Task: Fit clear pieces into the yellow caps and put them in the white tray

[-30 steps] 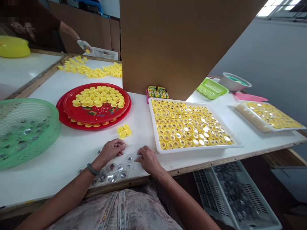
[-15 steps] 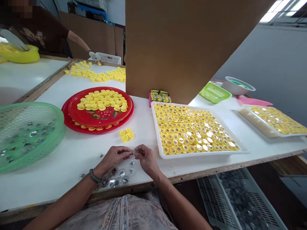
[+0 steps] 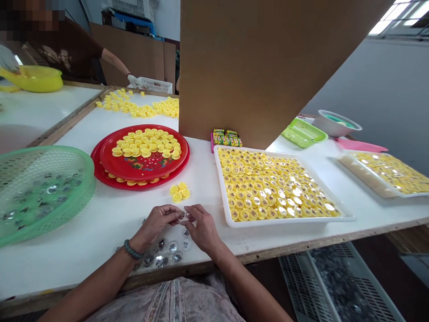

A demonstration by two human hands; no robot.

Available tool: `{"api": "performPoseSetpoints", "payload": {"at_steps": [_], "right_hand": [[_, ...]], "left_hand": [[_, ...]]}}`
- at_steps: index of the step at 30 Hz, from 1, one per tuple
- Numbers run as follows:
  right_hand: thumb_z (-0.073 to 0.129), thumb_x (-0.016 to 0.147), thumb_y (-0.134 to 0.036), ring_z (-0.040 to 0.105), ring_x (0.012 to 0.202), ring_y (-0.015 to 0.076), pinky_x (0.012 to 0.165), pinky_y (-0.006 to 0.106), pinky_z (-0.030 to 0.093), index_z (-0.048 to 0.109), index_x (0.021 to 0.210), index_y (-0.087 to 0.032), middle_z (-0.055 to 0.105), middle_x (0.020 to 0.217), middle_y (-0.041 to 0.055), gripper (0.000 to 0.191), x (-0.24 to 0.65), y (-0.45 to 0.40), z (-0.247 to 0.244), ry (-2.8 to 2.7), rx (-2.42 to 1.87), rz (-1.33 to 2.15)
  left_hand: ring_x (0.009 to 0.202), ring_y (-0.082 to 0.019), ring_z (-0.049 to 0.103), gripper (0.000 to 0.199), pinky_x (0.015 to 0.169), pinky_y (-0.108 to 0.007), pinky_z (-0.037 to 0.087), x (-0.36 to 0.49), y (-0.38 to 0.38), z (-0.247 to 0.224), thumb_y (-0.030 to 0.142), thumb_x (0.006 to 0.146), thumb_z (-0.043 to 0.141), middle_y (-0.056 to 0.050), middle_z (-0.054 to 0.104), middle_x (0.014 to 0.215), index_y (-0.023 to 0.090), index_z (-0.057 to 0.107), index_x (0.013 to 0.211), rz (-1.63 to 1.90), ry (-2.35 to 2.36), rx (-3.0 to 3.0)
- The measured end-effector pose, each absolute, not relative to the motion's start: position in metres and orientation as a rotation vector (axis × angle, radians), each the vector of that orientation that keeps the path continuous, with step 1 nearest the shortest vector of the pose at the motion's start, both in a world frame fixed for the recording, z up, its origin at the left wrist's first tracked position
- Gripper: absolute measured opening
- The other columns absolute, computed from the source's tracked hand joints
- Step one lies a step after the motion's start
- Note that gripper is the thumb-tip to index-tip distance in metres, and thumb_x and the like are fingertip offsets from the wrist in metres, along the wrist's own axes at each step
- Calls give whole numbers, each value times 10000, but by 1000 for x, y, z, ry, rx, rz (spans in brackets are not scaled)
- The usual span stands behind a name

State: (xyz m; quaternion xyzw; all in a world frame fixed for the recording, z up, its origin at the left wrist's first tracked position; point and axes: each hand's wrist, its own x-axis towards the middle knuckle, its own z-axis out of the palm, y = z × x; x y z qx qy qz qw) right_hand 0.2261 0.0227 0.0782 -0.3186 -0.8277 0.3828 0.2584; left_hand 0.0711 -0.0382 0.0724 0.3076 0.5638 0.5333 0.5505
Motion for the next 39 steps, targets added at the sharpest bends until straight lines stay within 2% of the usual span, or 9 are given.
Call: {"api": "performPoseSetpoints", "payload": {"at_steps": [6,11,15,20,25,29,32,35,39], "right_hand": [[578,807,-202,599,769,155,688,262,484,603,1027,-207,609,934,57,222,213,32,80,-2484,-842,714],[613,783,-224,592,681,127,618,231,476,605,1021,-193,617,897,38,240,217,39,75,-2395,-951,693],[620,775,-213,590,664,122,613,233,473,608,1017,-186,619,882,34,244,226,38,71,-2368,-977,714],[622,767,-188,598,716,131,654,240,475,591,1044,-196,626,904,33,279,234,33,69,-2379,-949,762],[642,749,-180,588,734,142,677,247,464,590,1014,-190,632,849,23,269,235,34,73,-2409,-929,786],[648,753,-196,588,736,143,661,237,446,598,1012,-189,641,858,26,264,227,38,78,-2466,-928,763],[631,773,-211,590,723,140,650,228,429,605,1024,-189,648,886,36,253,214,42,81,-2559,-910,712],[611,792,-220,592,726,148,643,226,409,621,944,-183,648,850,40,156,203,41,83,-2678,-923,619],[585,812,-207,592,741,151,635,222,390,609,845,-178,643,836,40,50,195,38,83,-2790,-995,492]], "left_hand": [[659,-156,578,272,638,-264,432,61,-31,74,383,751,574,-57,668,729,141,679,813,1168,1556,941],[791,-201,598,253,704,-283,420,54,-14,84,359,787,544,-65,644,864,187,617,958,875,2177,1502],[887,-210,583,298,709,-274,419,55,-2,88,333,792,551,-86,588,1009,191,554,1054,517,2275,1801],[832,-216,603,267,669,-282,407,63,-8,92,341,806,525,-87,624,936,170,524,1011,388,2303,1737],[702,-185,612,211,603,-255,376,65,-29,98,345,813,503,-16,665,726,202,544,961,554,2210,1448],[687,-171,612,224,604,-249,377,56,-31,90,302,820,459,-22,684,797,221,595,978,720,2229,1325],[596,-157,603,222,594,-249,407,49,-25,77,314,786,491,-11,673,693,219,653,905,819,2036,1202],[537,-149,593,243,565,-251,441,49,-22,62,338,763,514,-5,654,620,207,674,890,963,1816,1046],[594,-158,621,250,570,-257,483,55,-24,50,339,741,541,-27,668,654,179,685,869,1094,1679,893]]}}
